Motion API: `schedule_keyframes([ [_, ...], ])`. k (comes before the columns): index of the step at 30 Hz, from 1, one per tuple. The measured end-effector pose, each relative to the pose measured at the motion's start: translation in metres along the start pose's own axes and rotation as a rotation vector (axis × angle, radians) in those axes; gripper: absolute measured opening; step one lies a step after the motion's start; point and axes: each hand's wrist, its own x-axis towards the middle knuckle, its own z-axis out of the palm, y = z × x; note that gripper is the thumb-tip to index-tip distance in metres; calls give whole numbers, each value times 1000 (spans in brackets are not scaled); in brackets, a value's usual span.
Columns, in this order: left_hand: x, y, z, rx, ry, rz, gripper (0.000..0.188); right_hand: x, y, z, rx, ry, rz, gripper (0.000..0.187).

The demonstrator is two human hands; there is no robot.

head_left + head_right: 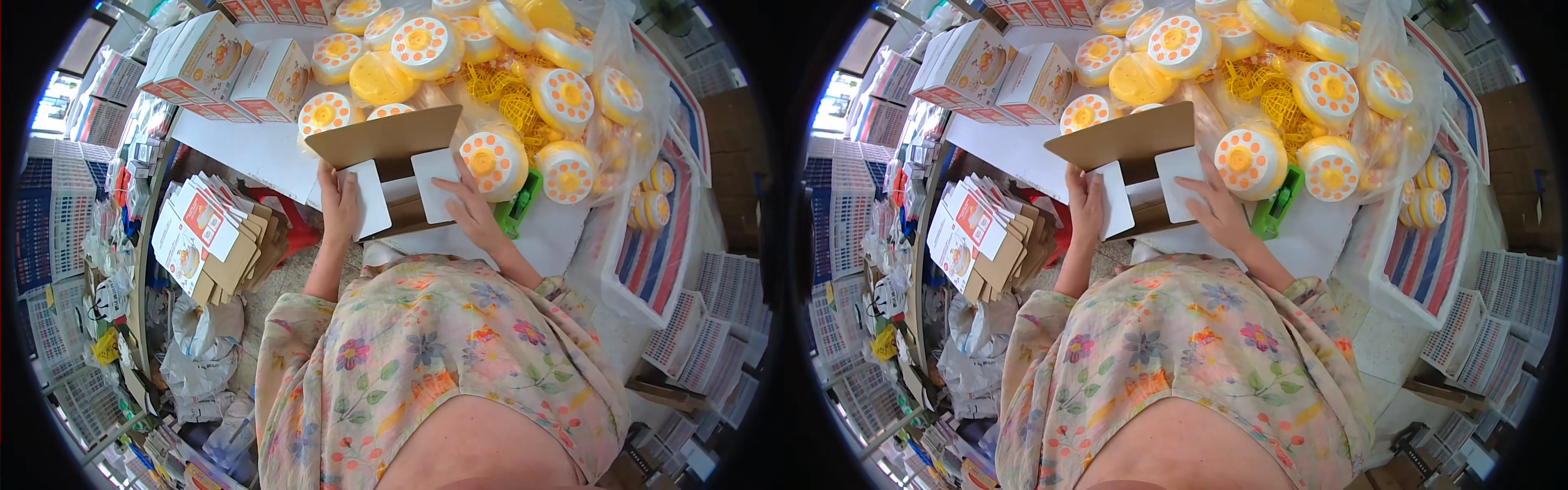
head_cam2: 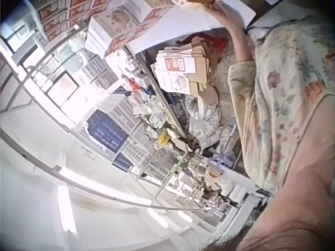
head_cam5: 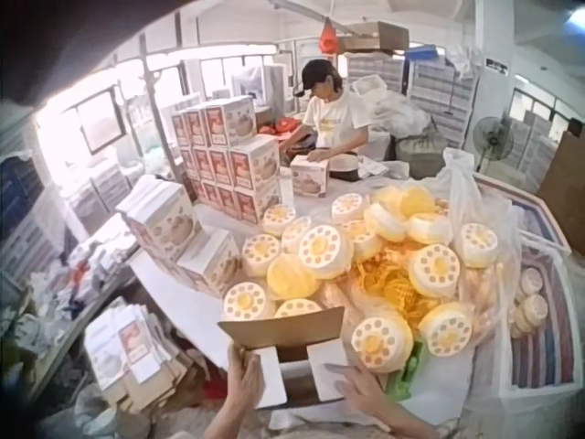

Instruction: The person packs toy components into cardboard boxes by assembling the boxes, placing plastic toy parts inside, closing each box, and taping it shut with tape from a dispenser.

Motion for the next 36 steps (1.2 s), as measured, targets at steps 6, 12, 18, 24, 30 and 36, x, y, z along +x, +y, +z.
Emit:
schedule_keyframes([
  [6, 6, 1, -23, 109, -199, 116, 24, 4, 15, 14, 579, 130, 332, 57],
  [12, 33, 53, -49, 561, -708, 170, 25, -1, 39, 0, 720, 111, 170, 60],
  [18, 21, 79, -42, 793, -871, 206, 54, 18, 4, -42, -566, -180, -95, 82],
  [24, -6, 90, -5, 1011, -816, 264, 112, 49, -38, -49, -696, -563, -299, 93],
  [30, -9, 96, 2, 1111, -805, 256, 108, 55, -48, -44, -867, -706, -339, 98],
  [36, -11, 93, -1, 1108, -760, 309, 91, 55, -37, -53, -711, -746, -391, 75],
])
